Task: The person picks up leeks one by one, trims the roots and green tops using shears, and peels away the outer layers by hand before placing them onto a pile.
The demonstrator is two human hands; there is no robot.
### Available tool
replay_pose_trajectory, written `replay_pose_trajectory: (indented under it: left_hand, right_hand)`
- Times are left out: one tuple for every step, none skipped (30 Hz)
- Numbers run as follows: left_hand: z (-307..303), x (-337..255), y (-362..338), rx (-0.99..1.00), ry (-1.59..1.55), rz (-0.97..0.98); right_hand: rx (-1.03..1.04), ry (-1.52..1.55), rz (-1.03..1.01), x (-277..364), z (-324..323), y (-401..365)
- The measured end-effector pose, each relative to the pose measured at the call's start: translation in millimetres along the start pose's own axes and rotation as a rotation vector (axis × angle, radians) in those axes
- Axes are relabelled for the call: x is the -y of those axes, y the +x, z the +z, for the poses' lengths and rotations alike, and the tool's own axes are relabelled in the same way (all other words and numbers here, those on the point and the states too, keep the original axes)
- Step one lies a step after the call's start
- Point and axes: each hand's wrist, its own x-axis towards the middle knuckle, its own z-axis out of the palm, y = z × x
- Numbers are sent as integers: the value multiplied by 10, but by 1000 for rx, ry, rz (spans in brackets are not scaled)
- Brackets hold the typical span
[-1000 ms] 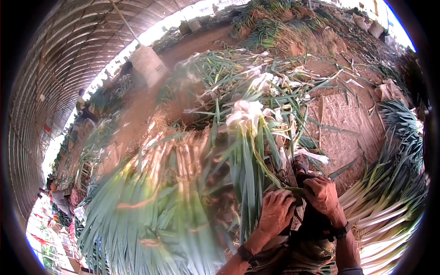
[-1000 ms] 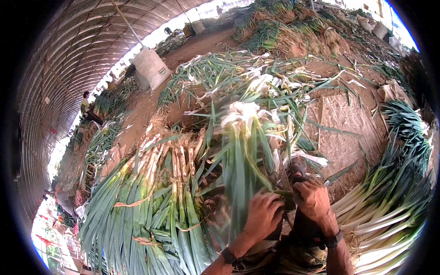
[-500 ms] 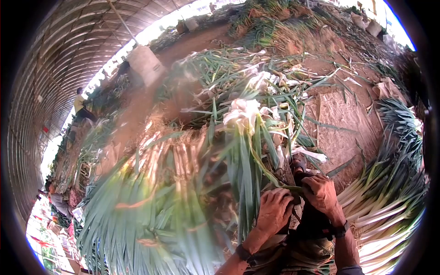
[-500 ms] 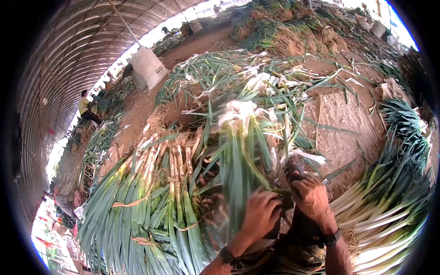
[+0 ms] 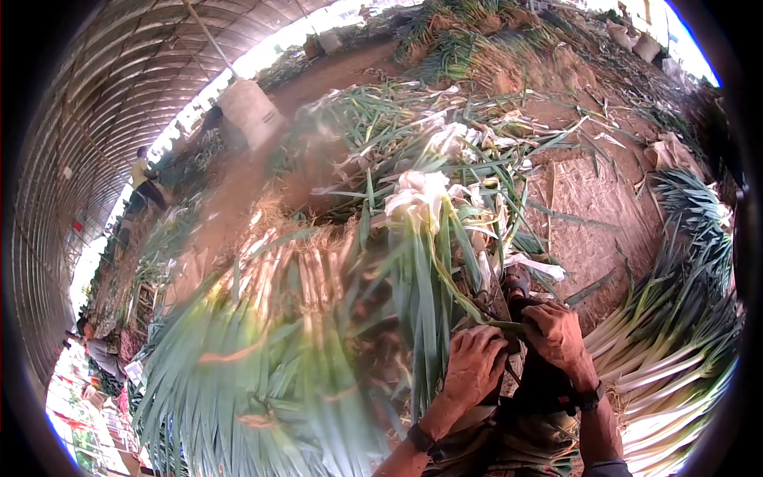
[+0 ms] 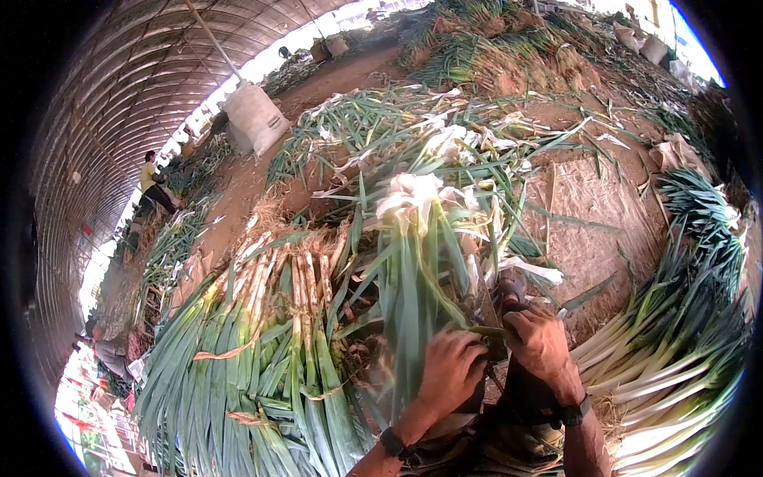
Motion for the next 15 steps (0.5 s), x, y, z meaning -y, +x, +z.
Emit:
replay_pose_trajectory:
  left_hand:
    - [3,3,-1,0,-2,3]
    - [7,9,-2,0,-3,6]
    - [9,12,-3,-1,-5,8]
    - [8,12,-4,1,-5,8]
    - [7,12,-4,3,-5,8]
    - [6,12,-5,4,-5,8]
    - [4,12,-5,5,-3,7]
    - [3,11,-3,6,0,5]
    - [4,10,-2,7,2,3]
    - [7,13,-3,5,1,5]
    - [12,19,-5,2,-1,7]
    - [15,22,-6,0,-2,8]
    - [12,18,-4,1,-5,6]
    - [5,12,-1,2,-7,4]
    - [1,9,-1,3,-9,1]
  right_hand:
    - [2,-2,0,-2,-1,-1]
    - [4,-4,1,-4,-1,-1]
    - [-6,-10,-5,-4,2,1]
    - [-16,-17,-11,-2,7,4]
    - [-25,-23,-17,0,11,7]
    - [-23,-21,-10,3,14,6]
    - [-20,-19,-2,6,16,4]
    - [-18,-17,6,8,17,2]
    - [-13,-20,9,8,15,0]
    - [-9,-22,12,9,12,-1]
    - [-4,-25,14,10,8,-2]
    - [-3,-22,14,11,5,-2]
    - [-1,-19,13,12,2,0]
    - [1,-16,12,12,1,1]
    - [-5,-11,6,8,5,1]
